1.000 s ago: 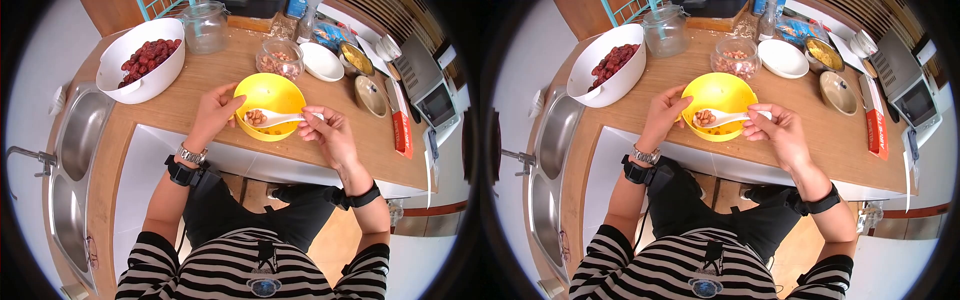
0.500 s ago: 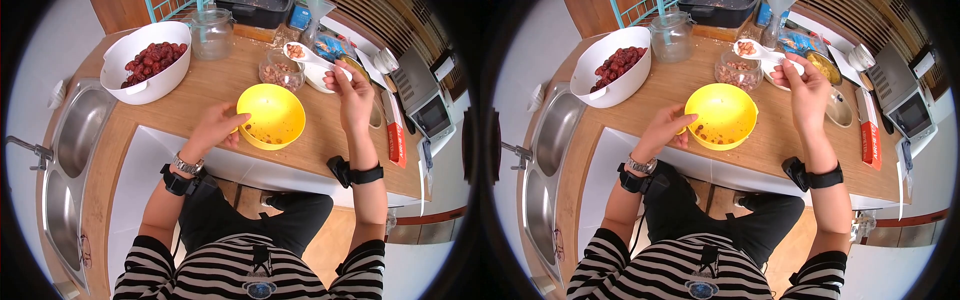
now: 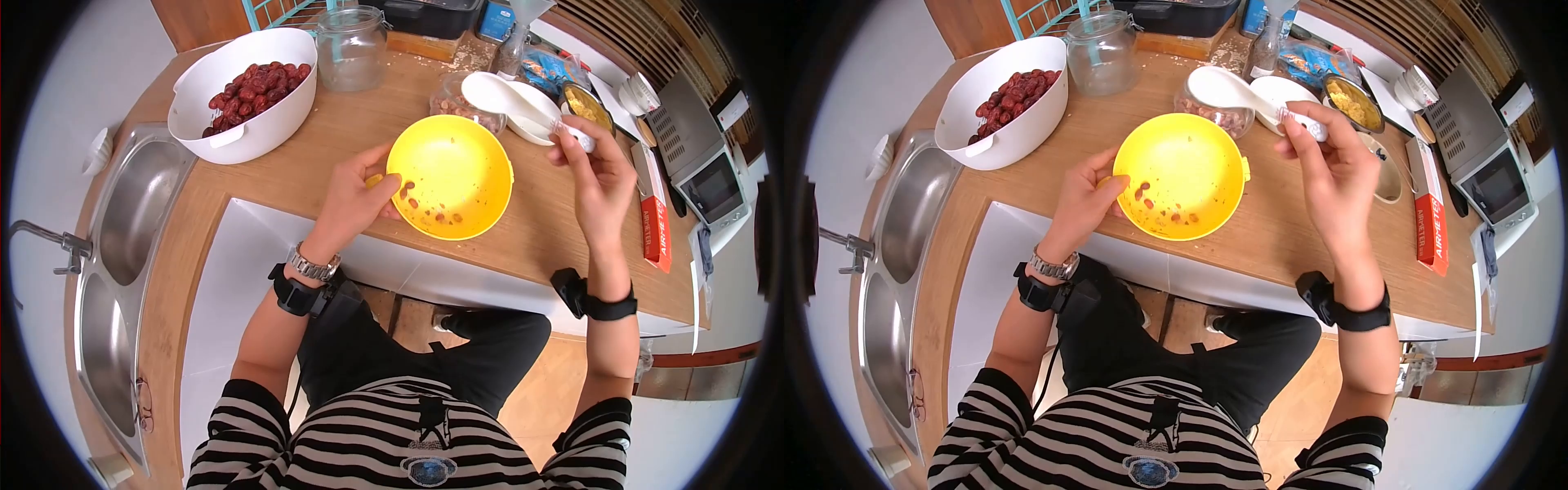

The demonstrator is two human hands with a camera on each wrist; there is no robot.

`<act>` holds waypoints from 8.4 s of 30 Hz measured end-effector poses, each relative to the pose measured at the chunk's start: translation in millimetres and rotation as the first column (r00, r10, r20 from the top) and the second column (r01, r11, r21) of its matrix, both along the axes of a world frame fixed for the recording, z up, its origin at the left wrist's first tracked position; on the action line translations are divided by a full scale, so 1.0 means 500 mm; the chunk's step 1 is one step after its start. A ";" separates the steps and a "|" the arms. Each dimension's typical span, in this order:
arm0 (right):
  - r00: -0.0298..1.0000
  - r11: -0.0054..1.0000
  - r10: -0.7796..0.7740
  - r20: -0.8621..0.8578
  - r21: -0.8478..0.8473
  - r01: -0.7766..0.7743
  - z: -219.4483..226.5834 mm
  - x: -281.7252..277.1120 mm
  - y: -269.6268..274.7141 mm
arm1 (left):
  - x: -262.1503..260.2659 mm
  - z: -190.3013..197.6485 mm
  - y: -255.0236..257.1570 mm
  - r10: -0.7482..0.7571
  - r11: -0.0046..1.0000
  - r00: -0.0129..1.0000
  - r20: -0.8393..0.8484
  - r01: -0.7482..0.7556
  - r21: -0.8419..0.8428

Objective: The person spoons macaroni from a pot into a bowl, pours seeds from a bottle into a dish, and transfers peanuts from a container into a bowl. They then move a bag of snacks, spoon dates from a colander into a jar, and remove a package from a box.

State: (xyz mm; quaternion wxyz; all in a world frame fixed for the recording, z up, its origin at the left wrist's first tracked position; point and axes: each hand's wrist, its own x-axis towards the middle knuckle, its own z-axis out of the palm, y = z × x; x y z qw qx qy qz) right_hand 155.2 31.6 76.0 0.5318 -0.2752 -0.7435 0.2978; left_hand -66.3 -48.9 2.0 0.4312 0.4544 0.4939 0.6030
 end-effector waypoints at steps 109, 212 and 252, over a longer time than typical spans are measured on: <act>0.888 0.939 -0.312 0.338 0.254 0.233 -0.005 -0.043 0.069 | -0.065 0.027 -0.006 0.030 1.000 0.978 -0.206 -0.029 0.006; 0.455 0.716 0.560 0.692 -0.681 0.154 0.072 -0.027 0.138 | -0.056 -0.030 0.280 0.117 0.984 0.967 0.227 -0.083 -0.155; 0.917 0.596 -0.124 0.380 -0.710 0.375 0.015 0.009 0.264 | -0.058 -0.027 0.279 0.123 0.981 0.974 0.190 -0.090 -0.171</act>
